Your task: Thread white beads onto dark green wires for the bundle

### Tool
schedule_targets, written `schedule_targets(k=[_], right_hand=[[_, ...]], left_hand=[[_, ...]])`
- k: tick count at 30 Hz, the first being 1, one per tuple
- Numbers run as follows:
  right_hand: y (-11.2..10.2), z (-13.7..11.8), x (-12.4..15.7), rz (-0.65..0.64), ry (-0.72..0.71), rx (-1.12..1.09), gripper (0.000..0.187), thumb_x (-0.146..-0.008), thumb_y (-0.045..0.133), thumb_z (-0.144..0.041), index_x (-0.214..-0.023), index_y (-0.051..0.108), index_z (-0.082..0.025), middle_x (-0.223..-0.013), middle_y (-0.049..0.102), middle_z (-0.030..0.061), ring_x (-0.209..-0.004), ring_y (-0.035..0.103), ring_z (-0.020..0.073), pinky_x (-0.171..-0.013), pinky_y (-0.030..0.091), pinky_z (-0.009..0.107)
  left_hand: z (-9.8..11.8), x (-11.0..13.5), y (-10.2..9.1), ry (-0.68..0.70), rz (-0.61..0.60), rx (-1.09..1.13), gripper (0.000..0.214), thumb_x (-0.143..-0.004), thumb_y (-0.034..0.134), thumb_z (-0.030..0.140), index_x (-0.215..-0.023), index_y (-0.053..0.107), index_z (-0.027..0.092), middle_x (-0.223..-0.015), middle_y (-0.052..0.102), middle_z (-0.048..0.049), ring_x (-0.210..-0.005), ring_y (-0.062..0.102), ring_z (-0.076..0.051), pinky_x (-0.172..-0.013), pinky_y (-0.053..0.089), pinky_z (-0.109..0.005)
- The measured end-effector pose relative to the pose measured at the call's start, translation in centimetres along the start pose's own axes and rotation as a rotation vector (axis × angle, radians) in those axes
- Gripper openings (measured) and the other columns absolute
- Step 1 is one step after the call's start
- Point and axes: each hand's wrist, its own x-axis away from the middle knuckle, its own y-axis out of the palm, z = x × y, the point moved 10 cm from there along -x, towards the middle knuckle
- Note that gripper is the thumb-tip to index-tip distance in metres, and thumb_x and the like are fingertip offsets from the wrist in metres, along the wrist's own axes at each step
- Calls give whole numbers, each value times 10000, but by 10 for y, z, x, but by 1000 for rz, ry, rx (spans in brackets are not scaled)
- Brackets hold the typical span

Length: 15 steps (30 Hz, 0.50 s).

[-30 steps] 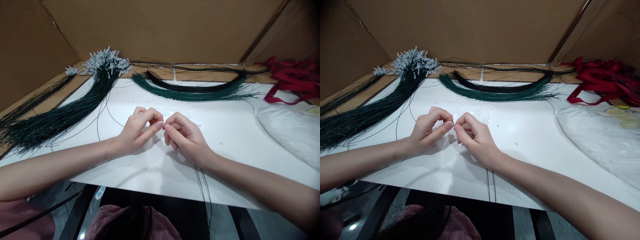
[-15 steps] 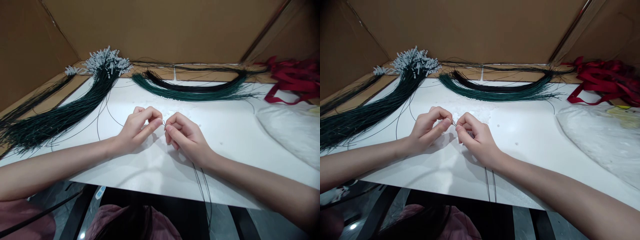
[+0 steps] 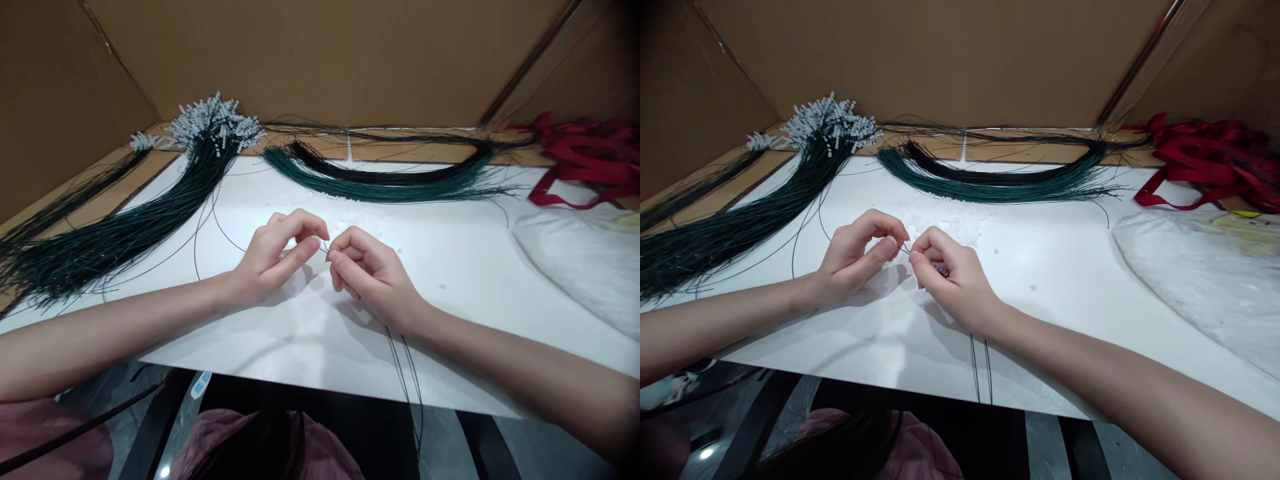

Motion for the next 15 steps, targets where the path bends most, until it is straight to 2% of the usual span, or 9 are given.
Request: schedule_targets(k=[6,15], right_hand=[[0,1,0,-13,19,-63,113,-952,500,-216,-845,504,-181,-607,525,-49,-510,421,62,-489,316,211],[4,2,-1,-53,36,-74,116,-953,506,-234,-851,515,-179,-598,539,-52,-494,422,57,-478,306,204]], left_hand=[[1,-1,0,73,-31,22,77,-941,540,237,-995,583,203,-885,649,-29,-804,588,-145,-736,446,-284],[1,-2,1,95,-33,-12,44,-936,548,230,-919,570,196,-829,646,-22,-758,575,-144,-720,447,-284]])
